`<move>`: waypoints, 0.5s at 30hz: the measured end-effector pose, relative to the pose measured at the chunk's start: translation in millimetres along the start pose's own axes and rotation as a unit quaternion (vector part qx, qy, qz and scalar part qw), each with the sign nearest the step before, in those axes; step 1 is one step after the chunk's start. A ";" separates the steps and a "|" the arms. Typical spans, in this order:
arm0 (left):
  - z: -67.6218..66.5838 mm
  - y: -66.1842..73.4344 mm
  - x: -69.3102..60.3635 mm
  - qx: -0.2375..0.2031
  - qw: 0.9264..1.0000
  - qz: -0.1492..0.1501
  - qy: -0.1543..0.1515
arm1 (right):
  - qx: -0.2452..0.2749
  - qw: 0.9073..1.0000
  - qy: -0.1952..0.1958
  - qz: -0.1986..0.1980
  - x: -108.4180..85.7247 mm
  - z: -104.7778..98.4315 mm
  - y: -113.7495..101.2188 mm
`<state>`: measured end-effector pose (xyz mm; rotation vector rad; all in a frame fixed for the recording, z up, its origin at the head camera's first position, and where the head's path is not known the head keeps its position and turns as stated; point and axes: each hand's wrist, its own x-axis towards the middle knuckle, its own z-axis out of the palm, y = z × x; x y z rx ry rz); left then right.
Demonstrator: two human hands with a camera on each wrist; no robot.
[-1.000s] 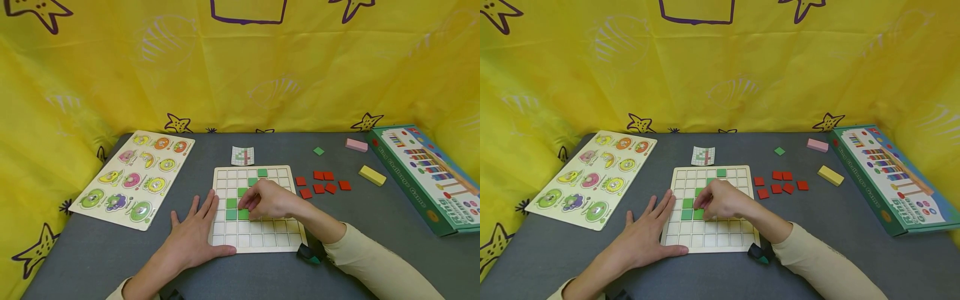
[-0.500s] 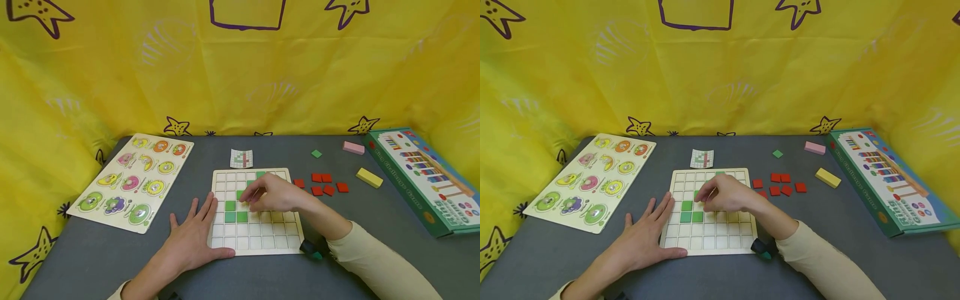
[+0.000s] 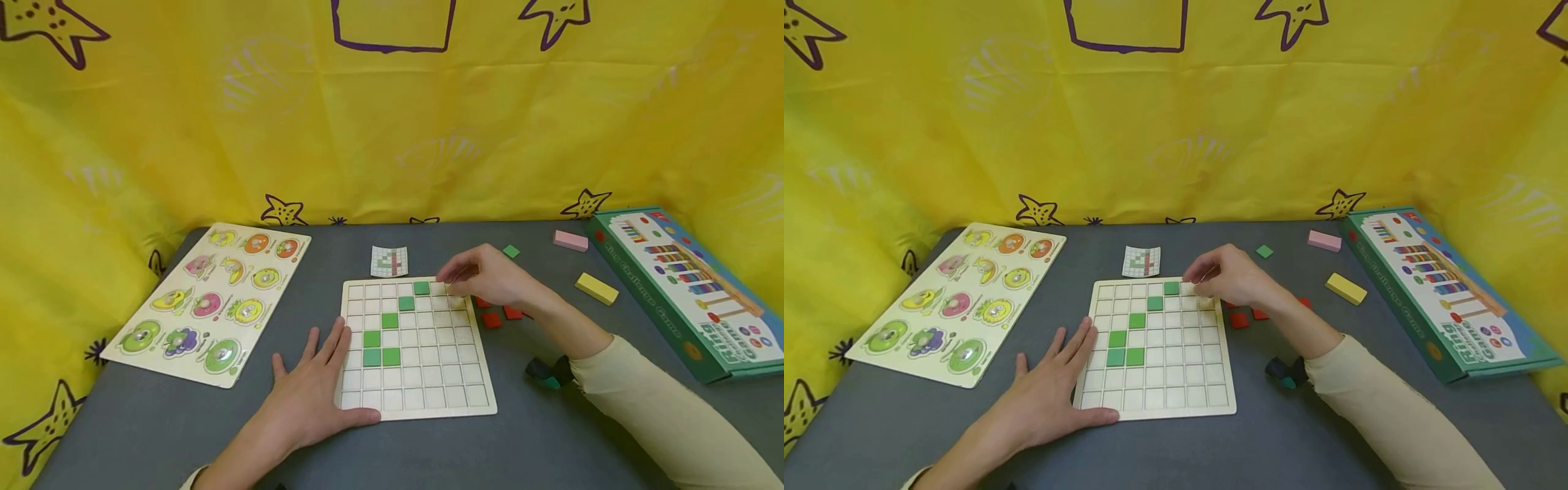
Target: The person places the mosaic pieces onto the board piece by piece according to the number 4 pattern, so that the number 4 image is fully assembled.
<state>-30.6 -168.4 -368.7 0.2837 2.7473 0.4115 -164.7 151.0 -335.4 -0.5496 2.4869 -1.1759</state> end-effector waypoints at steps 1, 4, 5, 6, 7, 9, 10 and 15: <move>0.3 -0.2 -0.2 -0.001 1.000 0.000 0.000 | -0.008 1.000 0.008 0.003 -0.4 -4.3 2.5; 0.8 -0.4 -0.5 -0.001 1.000 0.001 0.001 | -0.029 0.999 0.031 0.009 -0.8 -17.9 10.5; 1.0 -0.4 -0.6 0.000 1.000 0.001 0.002 | -0.038 0.998 0.038 0.010 -0.7 -22.6 13.2; 1.1 -0.4 -0.6 0.000 1.000 0.001 0.003 | -0.048 0.998 0.045 0.011 -0.6 -27.4 15.9; 1.2 -0.4 -0.6 0.000 1.000 0.000 0.003 | -0.055 0.997 0.050 0.013 -0.4 -32.3 18.7; 1.1 -0.3 -0.5 0.001 1.000 -0.001 0.003 | -0.065 0.996 0.060 0.018 0.7 -41.6 24.2; 1.0 -0.3 -0.4 0.001 1.000 -0.001 0.002 | -0.068 0.995 0.065 0.020 1.4 -45.9 27.1; 1.4 -0.4 0.2 0.002 1.000 -0.003 -0.002 | -0.078 0.993 0.086 0.020 7.3 -63.1 44.9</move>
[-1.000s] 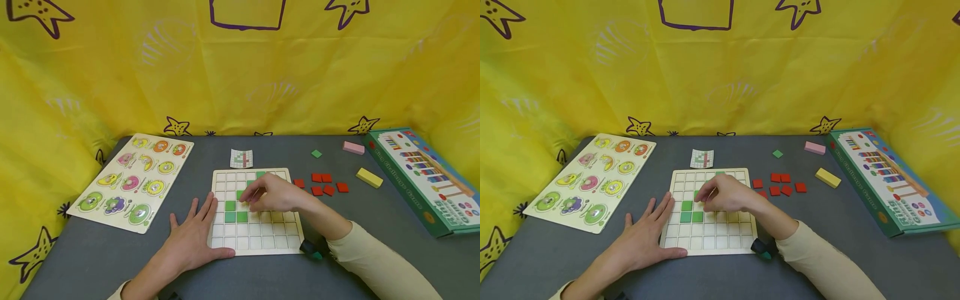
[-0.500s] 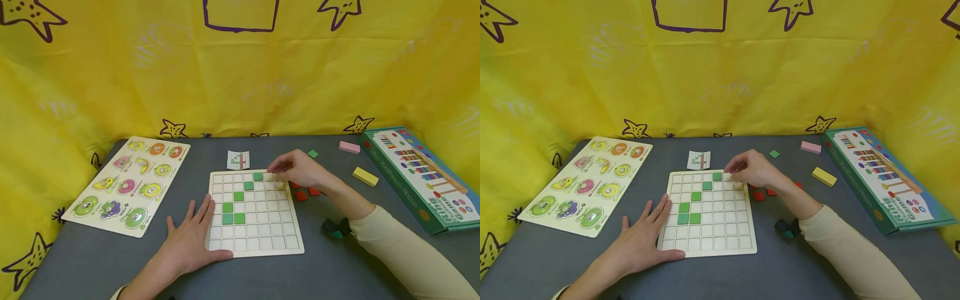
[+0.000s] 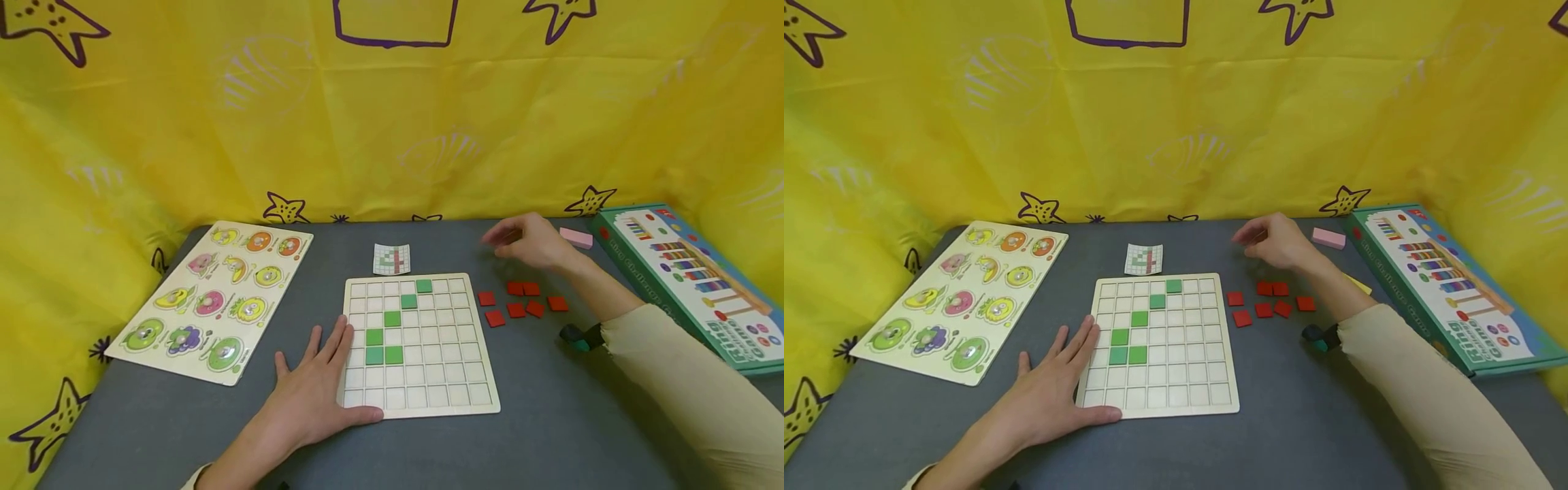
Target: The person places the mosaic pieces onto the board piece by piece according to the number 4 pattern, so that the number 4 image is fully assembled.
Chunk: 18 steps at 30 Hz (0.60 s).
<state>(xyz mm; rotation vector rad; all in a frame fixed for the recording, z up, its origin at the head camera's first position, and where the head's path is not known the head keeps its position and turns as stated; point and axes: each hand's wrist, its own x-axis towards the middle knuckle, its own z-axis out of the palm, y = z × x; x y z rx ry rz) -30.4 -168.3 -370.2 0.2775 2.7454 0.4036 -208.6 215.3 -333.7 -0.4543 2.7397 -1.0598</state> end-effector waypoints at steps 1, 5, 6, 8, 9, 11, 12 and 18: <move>-0.1 0.1 0.2 0.000 1.000 0.000 0.000 | -0.002 1.000 0.003 0.000 2.2 -2.4 4.0; 0.2 0.1 0.4 0.000 1.000 -0.001 -0.002 | -0.012 1.000 0.001 0.003 9.8 -9.6 19.7; 0.4 0.1 0.4 0.000 1.000 -0.001 -0.002 | -0.014 1.000 -0.002 0.006 11.2 -10.8 22.7; 0.8 0.1 0.3 0.000 1.000 -0.001 -0.002 | -0.021 1.000 -0.010 0.006 14.1 -13.1 28.8; 0.9 0.1 0.3 0.000 1.000 -0.001 -0.002 | -0.025 1.000 -0.014 0.005 15.3 -13.8 31.0; 0.8 0.2 0.1 -0.001 1.000 -0.002 -0.003 | -0.032 0.999 -0.021 0.004 17.6 -14.6 34.8; 0.6 0.2 0.2 0.000 1.000 -0.002 -0.003 | -0.035 0.999 -0.023 0.003 18.5 -14.8 36.4; 0.6 -0.3 0.6 0.002 1.000 -0.002 -0.002 | -0.076 0.996 -0.032 -0.014 22.3 -14.3 46.5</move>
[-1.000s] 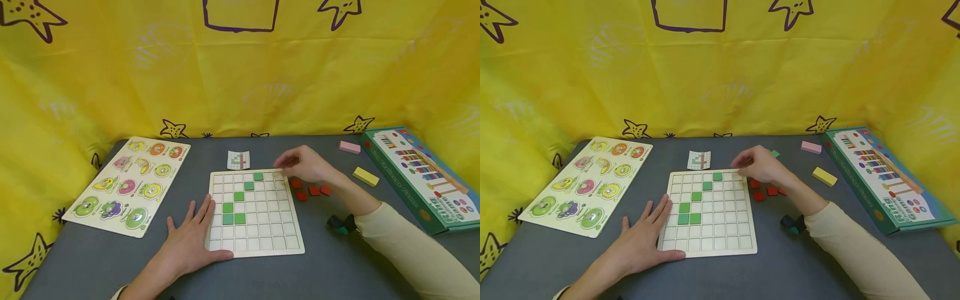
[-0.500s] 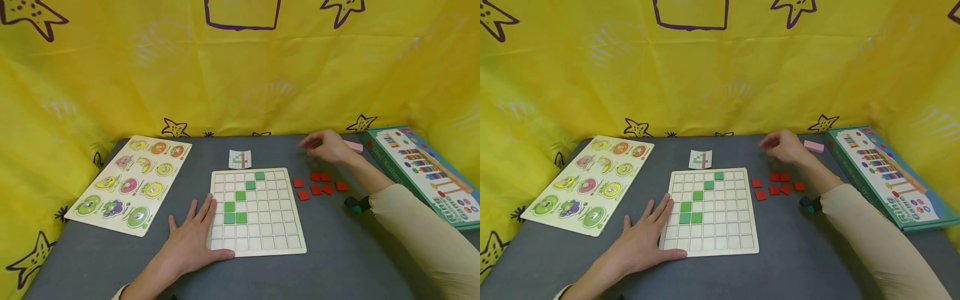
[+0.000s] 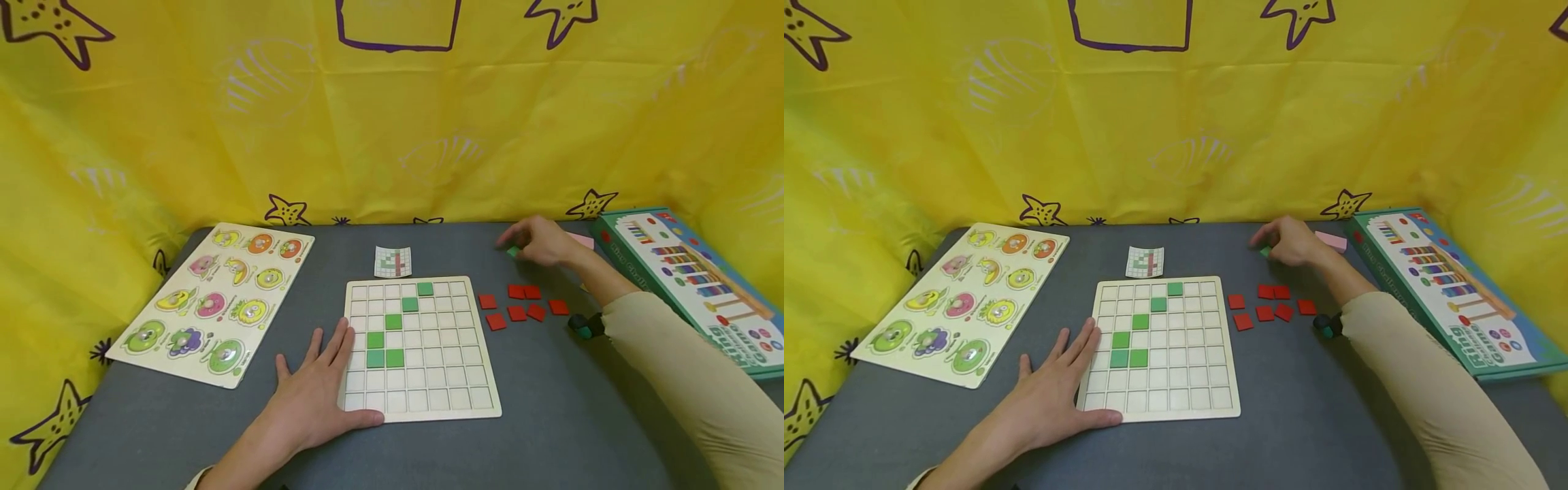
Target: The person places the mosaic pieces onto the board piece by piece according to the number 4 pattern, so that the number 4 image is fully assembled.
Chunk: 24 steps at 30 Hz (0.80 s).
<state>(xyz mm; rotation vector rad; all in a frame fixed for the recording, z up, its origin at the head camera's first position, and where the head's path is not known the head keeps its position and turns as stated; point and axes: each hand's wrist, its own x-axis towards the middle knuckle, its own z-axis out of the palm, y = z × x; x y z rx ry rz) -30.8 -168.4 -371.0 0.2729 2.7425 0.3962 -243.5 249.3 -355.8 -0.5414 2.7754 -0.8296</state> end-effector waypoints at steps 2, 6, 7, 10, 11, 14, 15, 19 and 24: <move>0.3 -0.1 -0.4 -0.001 1.000 0.001 0.000 | -0.016 1.000 -0.003 -0.004 0.5 0.5 2.2; 0.6 0.1 -0.7 -0.003 1.000 0.002 0.001 | -0.034 0.999 -0.008 -0.003 0.9 -1.3 4.4; 0.7 0.3 -0.7 -0.004 1.000 0.002 0.001 | -0.036 0.999 -0.011 -0.004 0.8 -2.3 5.0; 0.7 0.8 -0.5 -0.002 1.000 0.003 0.004 | -0.038 0.999 -0.017 -0.008 -0.8 -5.2 6.1; 0.6 1.0 -0.6 -0.002 1.000 0.003 0.004 | -0.038 0.999 -0.017 -0.009 -1.4 -5.6 6.8; 0.2 1.3 -0.9 -0.002 1.000 0.003 0.005 | -0.040 0.999 -0.018 -0.011 -2.8 -6.1 8.6; 0.1 1.4 -1.0 -0.002 1.000 0.003 0.005 | -0.042 0.999 -0.017 -0.011 -2.8 -5.8 9.7; -0.1 1.2 -1.5 -0.002 1.000 0.002 0.003 | -0.044 0.999 -0.015 -0.012 -2.8 -5.3 12.4; 0.1 1.0 -1.4 0.001 1.000 0.003 0.006 | -0.042 0.999 -0.009 -0.014 -1.7 -6.4 12.4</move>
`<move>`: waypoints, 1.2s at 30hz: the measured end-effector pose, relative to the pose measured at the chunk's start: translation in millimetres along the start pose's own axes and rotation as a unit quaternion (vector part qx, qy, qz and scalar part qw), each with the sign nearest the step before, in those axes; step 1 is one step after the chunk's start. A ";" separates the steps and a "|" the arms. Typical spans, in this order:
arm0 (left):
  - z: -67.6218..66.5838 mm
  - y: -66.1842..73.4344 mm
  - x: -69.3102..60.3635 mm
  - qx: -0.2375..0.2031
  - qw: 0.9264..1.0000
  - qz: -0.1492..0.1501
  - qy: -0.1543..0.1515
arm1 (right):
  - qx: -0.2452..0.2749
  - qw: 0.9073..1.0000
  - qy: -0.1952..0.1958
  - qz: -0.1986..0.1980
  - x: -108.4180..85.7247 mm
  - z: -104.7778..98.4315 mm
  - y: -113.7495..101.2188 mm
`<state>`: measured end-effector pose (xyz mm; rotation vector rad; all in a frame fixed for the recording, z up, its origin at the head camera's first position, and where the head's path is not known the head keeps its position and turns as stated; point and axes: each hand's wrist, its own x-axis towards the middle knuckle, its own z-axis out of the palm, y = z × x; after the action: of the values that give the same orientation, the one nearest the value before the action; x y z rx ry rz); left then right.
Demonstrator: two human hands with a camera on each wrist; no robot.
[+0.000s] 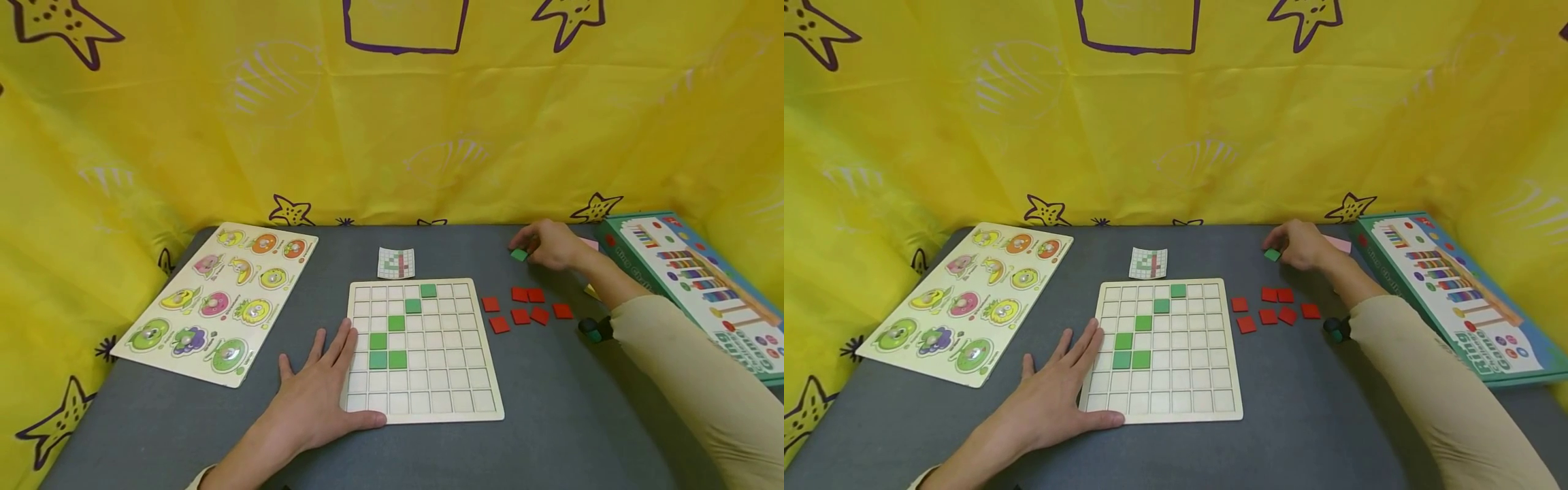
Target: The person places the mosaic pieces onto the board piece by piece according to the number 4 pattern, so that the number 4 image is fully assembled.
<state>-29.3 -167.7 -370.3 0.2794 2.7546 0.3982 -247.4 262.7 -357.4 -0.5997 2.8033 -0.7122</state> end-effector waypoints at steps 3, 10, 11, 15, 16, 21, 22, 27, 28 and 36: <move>0.6 0.2 0.1 0.000 1.000 0.001 0.002 | -0.002 1.000 0.001 -0.001 0.3 0.1 0.1; 0.5 -0.9 0.2 0.000 1.000 0.002 0.006 | -0.004 1.000 0.008 0.007 1.5 0.3 -0.6; 0.6 -1.1 0.2 0.000 1.000 0.002 0.006 | -0.004 1.000 0.008 0.006 1.4 0.2 -0.5; 1.3 -1.3 0.3 0.000 1.000 0.002 0.005 | -0.003 1.000 0.008 0.000 0.8 -0.5 -0.2; 1.4 -1.3 0.3 0.000 1.000 0.003 0.006 | -0.004 1.000 0.008 -0.001 0.7 -0.7 -0.2; 2.3 -1.3 0.2 -0.005 1.000 0.003 0.007 | -0.014 1.000 0.013 -0.001 0.7 -0.5 0.1; 2.4 -1.3 0.2 -0.006 1.000 0.003 0.006 | -0.016 1.000 0.015 -0.002 0.7 -0.5 0.1; 2.7 -1.6 0.2 -0.003 1.000 -0.001 0.001 | -0.022 0.999 0.023 -0.006 -0.3 1.4 -0.7; 2.7 -1.6 0.2 -0.003 1.000 -0.001 0.000 | -0.022 0.999 0.024 -0.007 -0.6 1.6 -0.7; 1.2 -0.9 0.8 -0.003 1.000 -0.005 -0.002 | -0.017 0.999 0.031 -0.003 -1.1 1.6 -3.0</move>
<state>-29.7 -168.0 -371.9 0.2637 2.7499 0.4026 -244.9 260.1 -357.2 -0.6016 2.8778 -0.6982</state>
